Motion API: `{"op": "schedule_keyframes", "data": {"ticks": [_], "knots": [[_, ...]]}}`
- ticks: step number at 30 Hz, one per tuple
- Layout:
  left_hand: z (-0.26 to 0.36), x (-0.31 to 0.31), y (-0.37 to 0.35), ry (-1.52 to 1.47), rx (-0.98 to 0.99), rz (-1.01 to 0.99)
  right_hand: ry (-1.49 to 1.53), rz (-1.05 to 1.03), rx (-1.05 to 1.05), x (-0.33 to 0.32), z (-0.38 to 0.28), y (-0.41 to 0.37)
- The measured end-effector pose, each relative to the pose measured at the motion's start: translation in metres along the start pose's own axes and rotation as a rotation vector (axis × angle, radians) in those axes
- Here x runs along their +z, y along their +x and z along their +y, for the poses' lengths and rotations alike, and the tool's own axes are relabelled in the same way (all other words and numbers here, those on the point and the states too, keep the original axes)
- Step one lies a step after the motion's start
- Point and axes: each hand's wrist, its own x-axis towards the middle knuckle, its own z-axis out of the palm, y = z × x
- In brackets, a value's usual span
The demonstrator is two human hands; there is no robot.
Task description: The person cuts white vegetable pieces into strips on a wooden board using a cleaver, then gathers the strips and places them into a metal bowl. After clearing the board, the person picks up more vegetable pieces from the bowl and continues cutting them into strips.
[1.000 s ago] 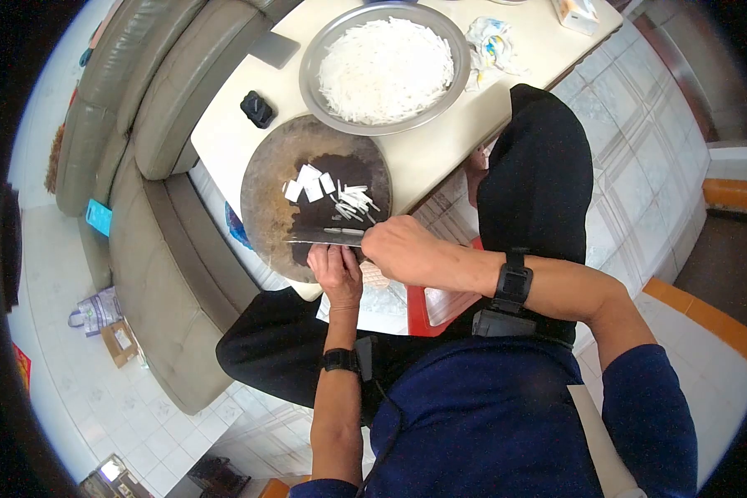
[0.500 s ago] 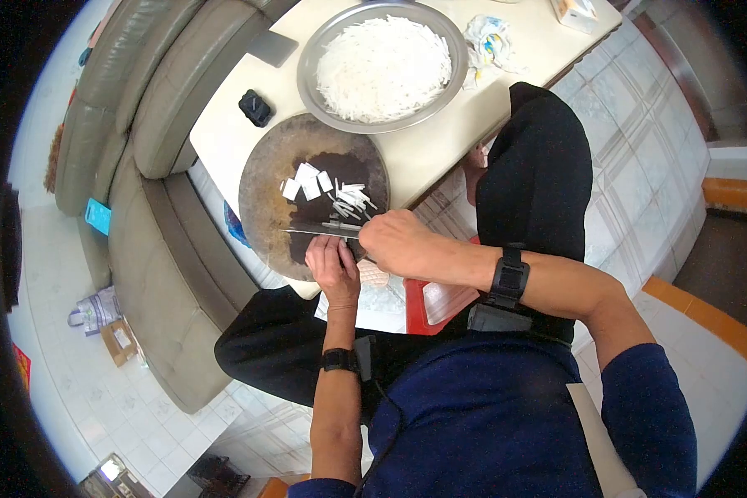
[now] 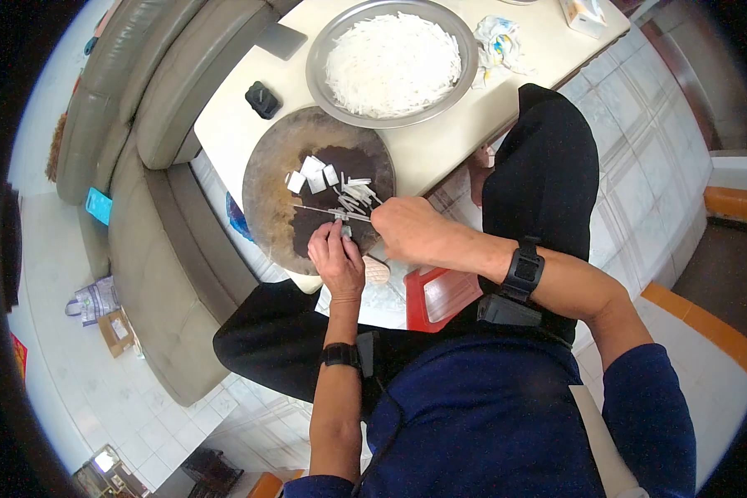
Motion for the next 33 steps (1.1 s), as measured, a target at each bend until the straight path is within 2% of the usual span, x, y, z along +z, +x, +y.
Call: {"op": "schedule_keyframes", "data": {"ticks": [9, 11, 14, 21, 23, 33], "knots": [[-0.004, 0.004, -0.004, 0.025, -0.016, -0.009, -0.117, -0.013, -0.097, 0.01, -0.006, -0.002], [-0.006, 0.005, -0.006, 0.028, -0.015, -0.017, -0.079, 0.095, -0.194, 0.024, -0.004, 0.005], [-0.005, 0.003, -0.004, 0.025, -0.012, -0.021, -0.063, 0.163, -0.145, 0.023, -0.007, 0.01], [-0.003, 0.001, -0.009, -0.05, -0.025, 0.089, -0.023, 0.138, -0.178, 0.014, 0.004, 0.002], [-0.003, 0.0, -0.013, -0.041, -0.007, 0.066, -0.046, 0.061, -0.179, 0.011, -0.001, -0.002], [-0.001, -0.003, -0.016, 0.03, 0.019, 0.012, -0.072, 0.081, -0.236, 0.023, -0.003, -0.014]]}}
